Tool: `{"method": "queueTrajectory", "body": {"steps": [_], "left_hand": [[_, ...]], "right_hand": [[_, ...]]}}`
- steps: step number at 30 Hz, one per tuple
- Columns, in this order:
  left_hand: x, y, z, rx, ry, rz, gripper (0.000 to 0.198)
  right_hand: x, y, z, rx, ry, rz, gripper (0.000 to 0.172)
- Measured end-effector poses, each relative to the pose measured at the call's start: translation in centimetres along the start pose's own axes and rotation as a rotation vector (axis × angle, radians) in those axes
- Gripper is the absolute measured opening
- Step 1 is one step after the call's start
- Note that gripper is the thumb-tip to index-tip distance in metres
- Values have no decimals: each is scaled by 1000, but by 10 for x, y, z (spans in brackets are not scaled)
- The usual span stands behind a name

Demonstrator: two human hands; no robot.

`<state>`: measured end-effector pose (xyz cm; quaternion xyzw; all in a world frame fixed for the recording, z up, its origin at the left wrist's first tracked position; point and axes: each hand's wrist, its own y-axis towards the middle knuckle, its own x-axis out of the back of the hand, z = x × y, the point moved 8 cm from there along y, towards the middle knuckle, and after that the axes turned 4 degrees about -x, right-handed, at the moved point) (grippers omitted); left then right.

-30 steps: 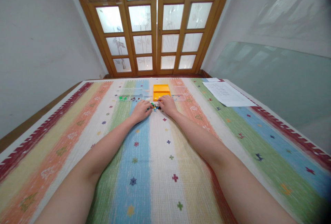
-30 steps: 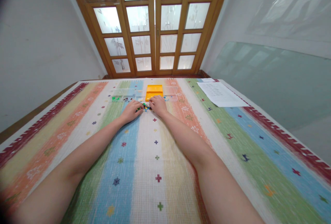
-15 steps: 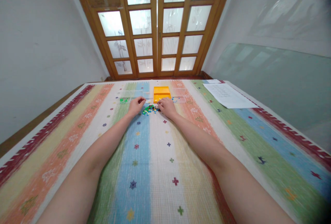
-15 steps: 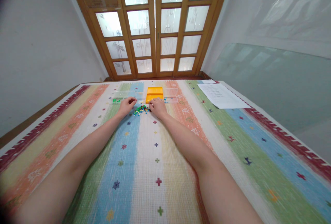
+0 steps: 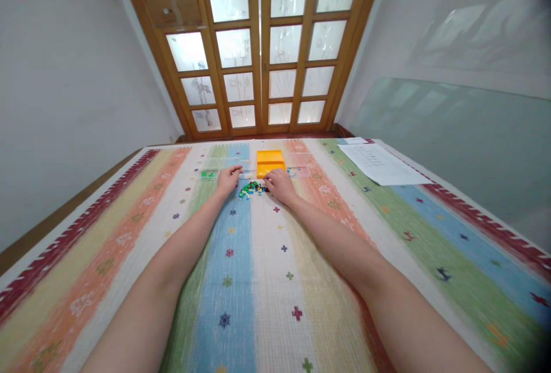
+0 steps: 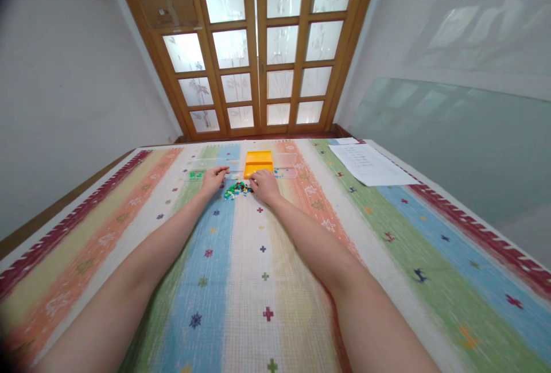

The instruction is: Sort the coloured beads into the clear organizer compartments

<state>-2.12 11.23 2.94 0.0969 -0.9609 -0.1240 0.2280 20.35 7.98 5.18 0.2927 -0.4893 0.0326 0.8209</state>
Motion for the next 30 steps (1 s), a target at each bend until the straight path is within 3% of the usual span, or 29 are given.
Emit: {"method": "queueTrajectory", "body": {"steps": [5,12,20,30], "left_hand": [[3,-8,-5,-129,65,-19,39],[9,-20,-17,-241,272,47,28],[-17,-47,-57,-649,519,301,15],[-26,-55,-62,-692,543,406,12]], "right_hand": [[0,0,0,3,-7,-8,17],[-1,0,1,23,5,11,19],[-3,-2,4,63,5,3,19],[-3,-1,4,52,17,7,19]]}}
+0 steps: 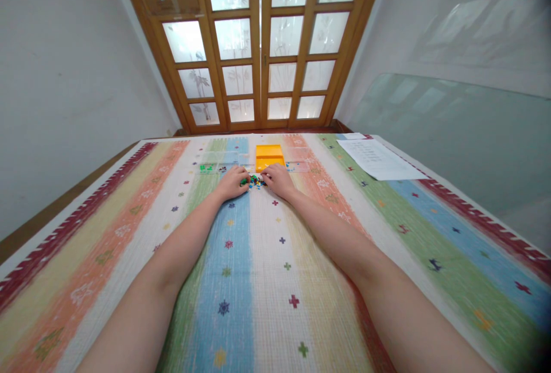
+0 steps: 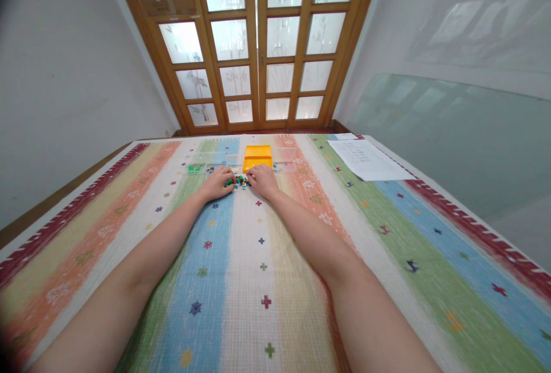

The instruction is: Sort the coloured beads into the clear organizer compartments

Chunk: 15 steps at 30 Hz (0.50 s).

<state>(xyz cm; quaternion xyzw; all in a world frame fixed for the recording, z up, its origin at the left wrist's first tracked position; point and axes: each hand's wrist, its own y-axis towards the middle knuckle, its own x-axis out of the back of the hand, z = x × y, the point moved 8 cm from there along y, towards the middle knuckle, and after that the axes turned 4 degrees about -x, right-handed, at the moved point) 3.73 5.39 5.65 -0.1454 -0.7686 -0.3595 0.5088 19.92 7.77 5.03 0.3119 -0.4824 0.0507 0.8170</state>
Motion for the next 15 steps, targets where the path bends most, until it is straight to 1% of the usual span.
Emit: {"method": "queueTrajectory", "body": {"steps": [3,7,15], "left_hand": [[-3,-1,5,21,-34,10,15],[-5,-1,10,34,-60,-1,14],[-7,-1,9,31,-79,3,13]], "right_hand": [[-1,0,0,-7,0,10,19],[-1,-1,0,-3,11,10,19],[-1,0,0,-8,7,20,19]]}}
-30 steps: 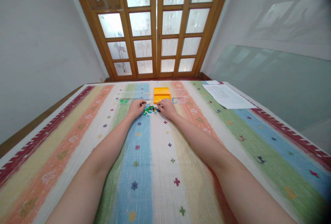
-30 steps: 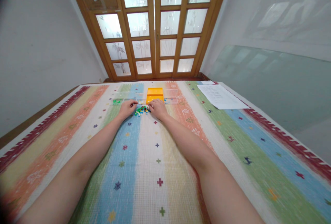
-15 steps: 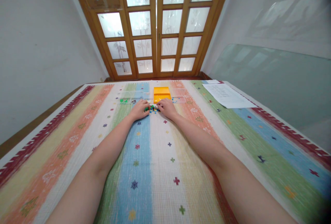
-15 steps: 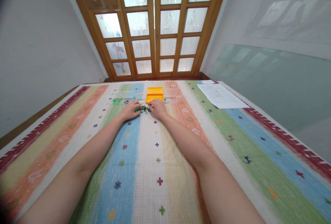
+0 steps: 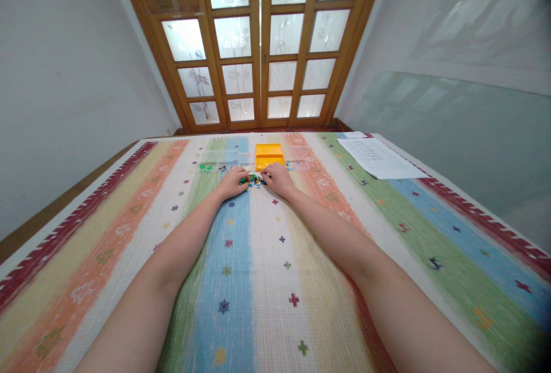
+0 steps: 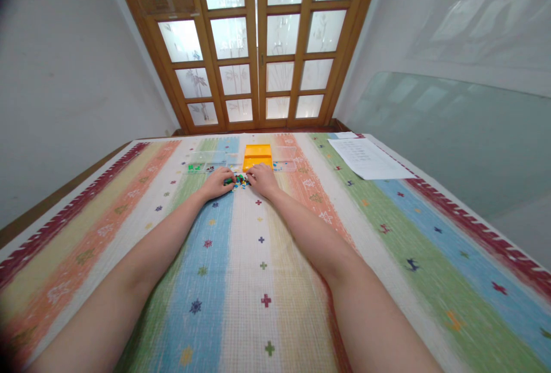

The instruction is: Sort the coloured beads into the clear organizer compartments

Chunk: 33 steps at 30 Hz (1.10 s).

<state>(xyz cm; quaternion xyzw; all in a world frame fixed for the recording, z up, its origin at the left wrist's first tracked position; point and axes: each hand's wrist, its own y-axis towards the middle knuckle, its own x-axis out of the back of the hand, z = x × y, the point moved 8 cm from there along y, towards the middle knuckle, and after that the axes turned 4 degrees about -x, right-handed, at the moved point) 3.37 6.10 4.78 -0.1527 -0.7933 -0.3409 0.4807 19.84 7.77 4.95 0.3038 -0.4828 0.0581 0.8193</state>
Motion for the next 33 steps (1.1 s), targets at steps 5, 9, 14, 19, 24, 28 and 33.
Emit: {"method": "queueTrajectory", "body": {"steps": [5,9,14,19,24,28,33], "left_hand": [[1,0,-3,3,-11,8,13],[0,1,-4,-17,-27,22,14],[-2,1,-3,-30,-45,28,17],[-2,2,-2,-23,-74,44,18],[-1,2,-4,-16,-90,41,16],[1,3,-2,9,-125,-20,13],[5,2,11,123,-221,-160,14]], "right_hand": [[0,0,0,-5,1,-1,18],[-1,0,-1,-3,4,-7,18],[0,0,1,-4,1,-4,19],[0,0,2,-7,0,12,20],[1,0,2,1,-10,0,18],[1,0,2,15,-7,-4,18],[1,0,3,16,-8,6,18]]}}
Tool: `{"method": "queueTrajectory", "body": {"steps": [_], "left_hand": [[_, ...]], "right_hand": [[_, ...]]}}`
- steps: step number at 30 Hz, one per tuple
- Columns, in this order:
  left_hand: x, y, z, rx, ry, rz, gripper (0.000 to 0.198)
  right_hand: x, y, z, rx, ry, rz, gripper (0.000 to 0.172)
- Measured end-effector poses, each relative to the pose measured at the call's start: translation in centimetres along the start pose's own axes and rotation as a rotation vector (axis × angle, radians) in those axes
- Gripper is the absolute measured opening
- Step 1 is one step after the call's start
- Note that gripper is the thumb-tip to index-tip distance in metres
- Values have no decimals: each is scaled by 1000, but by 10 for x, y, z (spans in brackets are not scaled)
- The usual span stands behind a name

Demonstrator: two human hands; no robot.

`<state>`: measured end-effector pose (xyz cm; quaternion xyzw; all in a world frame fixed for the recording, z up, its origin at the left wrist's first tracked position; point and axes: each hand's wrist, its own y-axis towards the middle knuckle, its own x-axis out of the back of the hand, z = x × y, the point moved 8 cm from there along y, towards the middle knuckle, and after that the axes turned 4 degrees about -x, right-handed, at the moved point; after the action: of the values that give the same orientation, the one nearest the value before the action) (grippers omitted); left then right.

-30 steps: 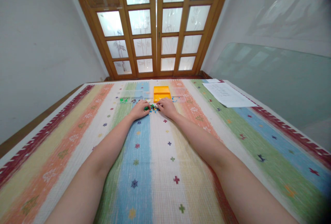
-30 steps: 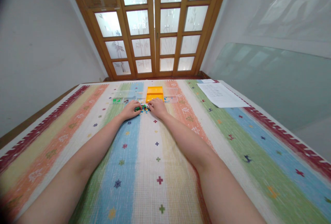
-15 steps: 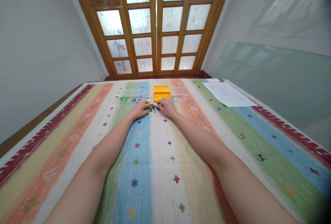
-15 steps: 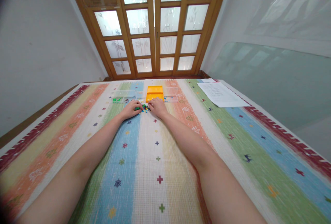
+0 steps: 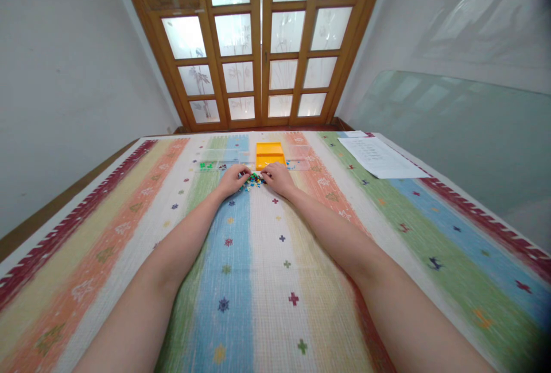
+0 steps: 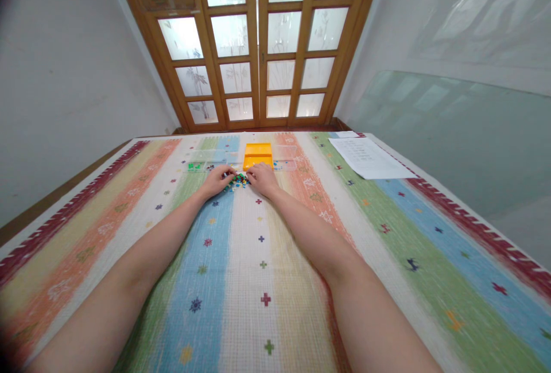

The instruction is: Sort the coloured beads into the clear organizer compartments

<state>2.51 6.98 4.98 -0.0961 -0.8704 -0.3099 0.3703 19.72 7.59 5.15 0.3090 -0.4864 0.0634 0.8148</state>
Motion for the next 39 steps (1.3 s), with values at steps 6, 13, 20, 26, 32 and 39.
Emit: {"method": "queueTrajectory", "body": {"steps": [6,13,20,26,32,39], "left_hand": [[9,-2,22,150,-138,-197,14],[11,-4,47,307,-368,-326,16],[5,-5,55,367,-479,-319,38],[1,-5,55,346,-490,-285,56],[1,-6,52,347,-418,-262,57],[14,-6,36,258,-32,-215,33]], "right_hand": [[-1,0,-1,-14,5,19,19],[-3,0,-2,0,-2,14,18],[-1,-1,0,4,-7,18,19],[-1,-1,0,1,-4,23,19],[-2,0,-1,4,-3,22,19],[0,-1,1,0,0,24,21]]}}
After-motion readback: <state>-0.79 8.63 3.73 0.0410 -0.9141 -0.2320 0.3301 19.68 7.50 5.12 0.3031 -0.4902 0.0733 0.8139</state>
